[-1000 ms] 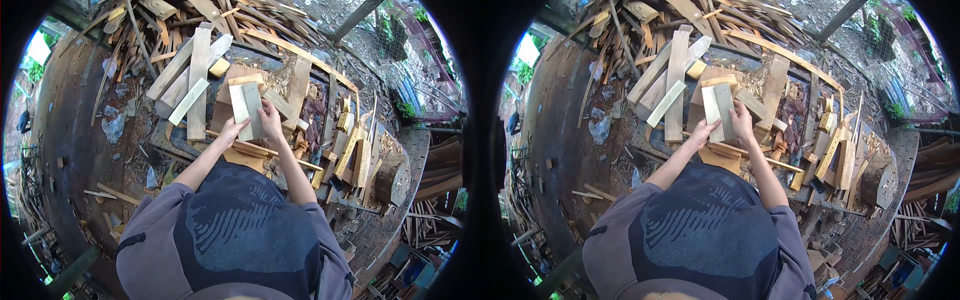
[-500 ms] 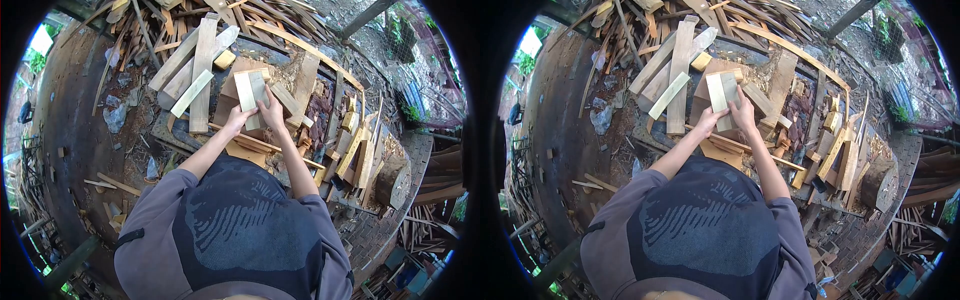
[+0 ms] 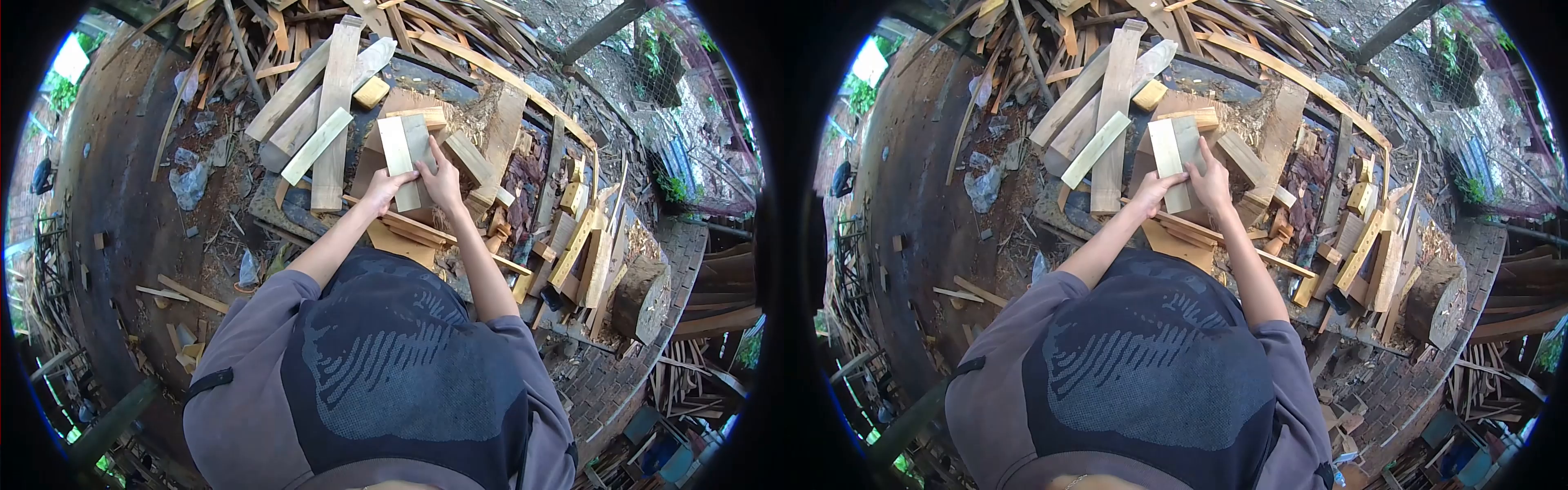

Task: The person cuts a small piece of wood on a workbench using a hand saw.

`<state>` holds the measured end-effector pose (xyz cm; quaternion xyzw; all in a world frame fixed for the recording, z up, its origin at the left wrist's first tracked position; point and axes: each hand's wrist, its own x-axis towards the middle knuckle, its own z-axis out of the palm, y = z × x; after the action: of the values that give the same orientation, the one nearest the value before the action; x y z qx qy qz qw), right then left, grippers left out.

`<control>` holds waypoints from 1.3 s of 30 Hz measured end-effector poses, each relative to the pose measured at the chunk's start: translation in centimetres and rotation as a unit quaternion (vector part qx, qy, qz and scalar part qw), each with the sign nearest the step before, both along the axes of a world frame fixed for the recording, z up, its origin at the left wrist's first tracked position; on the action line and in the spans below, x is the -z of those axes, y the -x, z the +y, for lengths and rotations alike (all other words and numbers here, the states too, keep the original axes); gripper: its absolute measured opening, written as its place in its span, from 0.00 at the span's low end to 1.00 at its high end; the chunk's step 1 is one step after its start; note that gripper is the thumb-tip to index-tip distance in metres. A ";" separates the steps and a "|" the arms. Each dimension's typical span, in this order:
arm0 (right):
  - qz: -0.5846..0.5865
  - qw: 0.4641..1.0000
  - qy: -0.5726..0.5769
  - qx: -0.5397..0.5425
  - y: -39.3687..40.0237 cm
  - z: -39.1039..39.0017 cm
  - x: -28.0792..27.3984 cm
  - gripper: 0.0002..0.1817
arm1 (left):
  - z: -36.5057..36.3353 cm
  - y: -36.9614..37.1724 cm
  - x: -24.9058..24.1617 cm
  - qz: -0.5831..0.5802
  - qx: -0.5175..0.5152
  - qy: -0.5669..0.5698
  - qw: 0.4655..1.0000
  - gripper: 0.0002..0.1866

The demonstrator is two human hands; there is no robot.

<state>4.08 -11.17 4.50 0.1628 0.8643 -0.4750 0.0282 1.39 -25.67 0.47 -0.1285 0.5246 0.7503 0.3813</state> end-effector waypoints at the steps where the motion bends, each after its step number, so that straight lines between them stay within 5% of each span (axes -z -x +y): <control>1: 0.006 1.000 -0.001 -0.002 0.0 0.1 0.1 0.36 | 0.0 0.1 0.0 -0.013 0.005 -0.003 1.000 0.17; 11: 0.110 0.989 -0.101 -0.004 0.2 1.5 2.1 0.27 | 0.2 0.9 0.2 -0.002 0.004 -0.020 1.000 0.19; 12: 0.128 0.984 -0.127 0.015 0.0 1.5 0.2 0.21 | 0.2 0.9 0.2 -0.003 0.000 -0.015 1.000 0.20; 15: 0.192 0.920 -0.339 0.053 -0.5 3.7 0.0 0.26 | 0.2 0.9 0.6 0.001 0.003 -0.014 1.000 0.22; 18: 0.154 0.896 -0.408 0.085 -1.3 6.0 1.5 0.30 | 0.2 0.9 0.6 0.006 0.007 -0.012 1.000 0.24; 21: 0.055 0.936 -0.346 0.026 -2.0 8.2 1.9 0.31 | 0.2 0.8 0.6 0.004 0.004 -0.016 1.000 0.25; 30: 0.063 0.901 -0.417 0.095 1.0 10.9 1.9 0.31 | 0.1 1.0 0.7 0.020 0.006 -0.001 1.000 0.23; 33: 0.105 0.948 -0.301 0.016 2.1 7.8 0.5 0.32 | -0.4 1.0 -0.1 0.014 0.018 -0.002 1.000 0.22; 39: 0.141 0.919 -0.337 -0.146 7.6 5.0 0.5 0.35 | -3.2 0.1 -1.2 0.013 0.057 0.012 0.998 0.21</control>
<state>-3.55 -6.18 3.98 -0.0337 0.9824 -0.1645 -0.0818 1.34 -28.92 1.64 -0.0936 0.5451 0.7223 0.4152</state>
